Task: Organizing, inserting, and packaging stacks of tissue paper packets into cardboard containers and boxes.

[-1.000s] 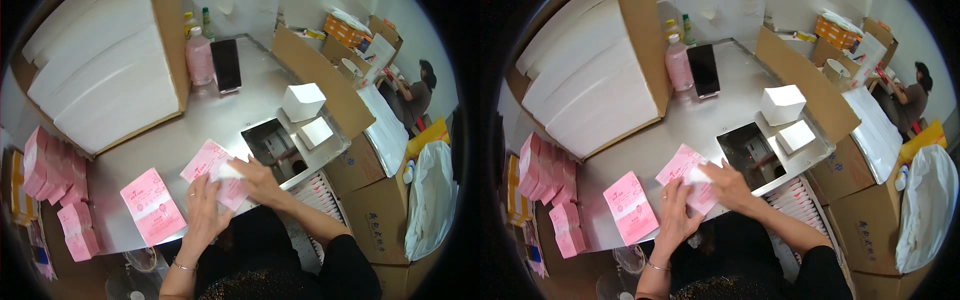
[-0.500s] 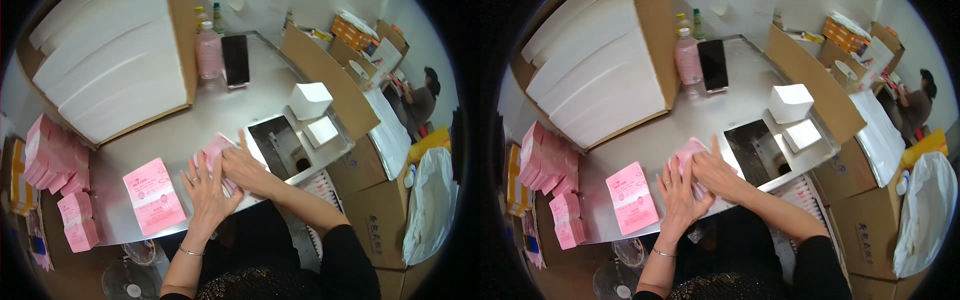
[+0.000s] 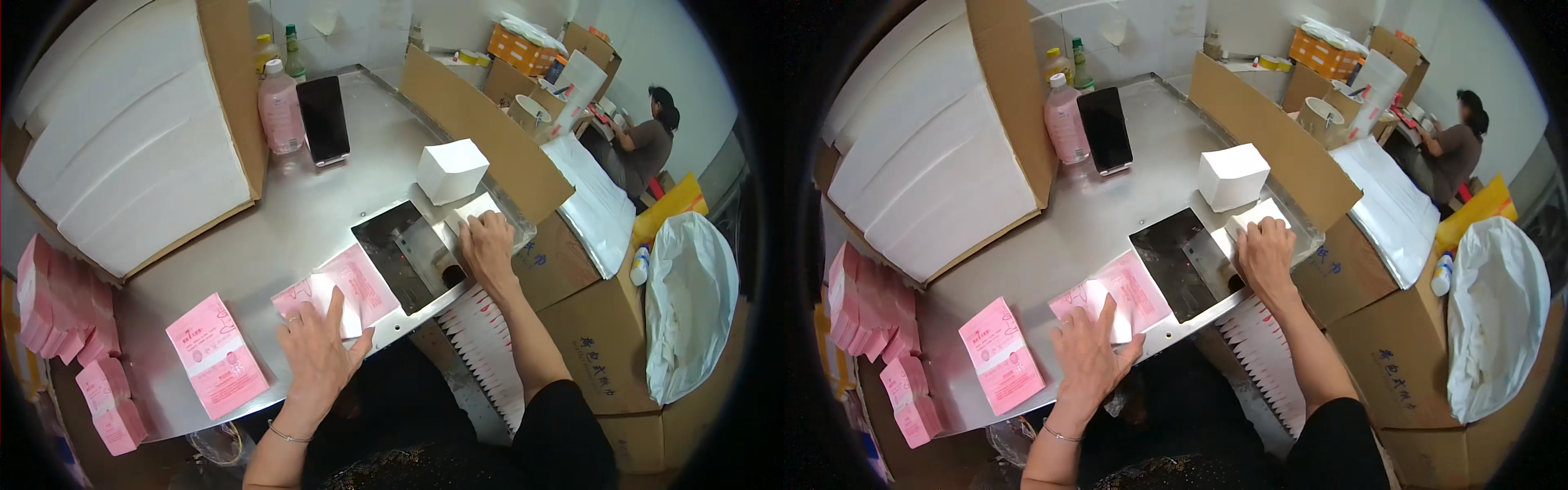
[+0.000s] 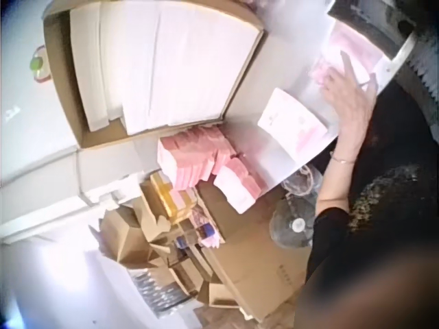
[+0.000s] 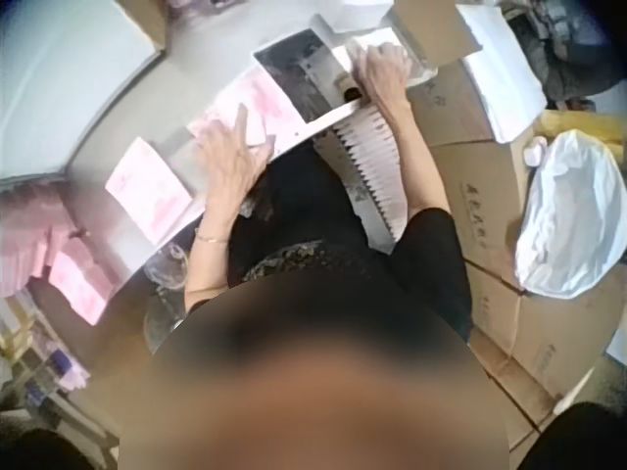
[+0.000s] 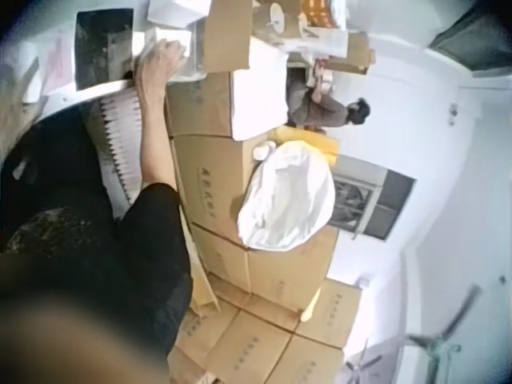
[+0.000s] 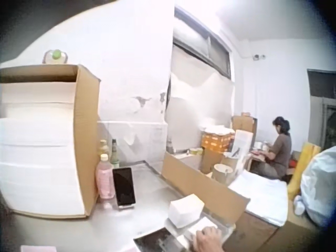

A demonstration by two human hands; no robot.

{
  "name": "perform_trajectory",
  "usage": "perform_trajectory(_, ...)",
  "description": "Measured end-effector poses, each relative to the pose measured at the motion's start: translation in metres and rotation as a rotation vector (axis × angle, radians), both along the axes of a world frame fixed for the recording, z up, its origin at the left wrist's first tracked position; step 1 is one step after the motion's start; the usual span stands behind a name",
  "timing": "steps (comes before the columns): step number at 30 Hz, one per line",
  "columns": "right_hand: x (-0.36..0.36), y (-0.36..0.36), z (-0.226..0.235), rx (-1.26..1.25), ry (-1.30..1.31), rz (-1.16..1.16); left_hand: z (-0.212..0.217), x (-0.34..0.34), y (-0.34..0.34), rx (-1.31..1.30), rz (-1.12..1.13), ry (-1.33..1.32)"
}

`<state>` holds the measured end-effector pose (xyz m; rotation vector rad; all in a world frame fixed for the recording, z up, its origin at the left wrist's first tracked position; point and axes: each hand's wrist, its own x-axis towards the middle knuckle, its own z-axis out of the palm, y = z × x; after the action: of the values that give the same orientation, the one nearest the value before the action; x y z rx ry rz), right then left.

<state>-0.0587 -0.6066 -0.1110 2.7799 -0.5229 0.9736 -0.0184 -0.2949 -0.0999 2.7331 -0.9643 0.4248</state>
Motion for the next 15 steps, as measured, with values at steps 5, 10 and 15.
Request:
perform_trajectory(5, 0.002, -0.001, -0.001, 0.161, -0.024, 0.028, 0.007, 0.009, 0.000, -0.053, -0.112, -0.071)
perform_trajectory(10, 0.003, -0.005, -0.008, 0.153, -0.063, 0.055, 0.008, 0.012, -0.006, 0.016, -0.071, -0.043)
perform_trajectory(15, -0.002, -0.006, -0.006, 0.171, -0.074, 0.090, 0.000, 0.016, -0.005, -0.124, -0.149, -0.050)
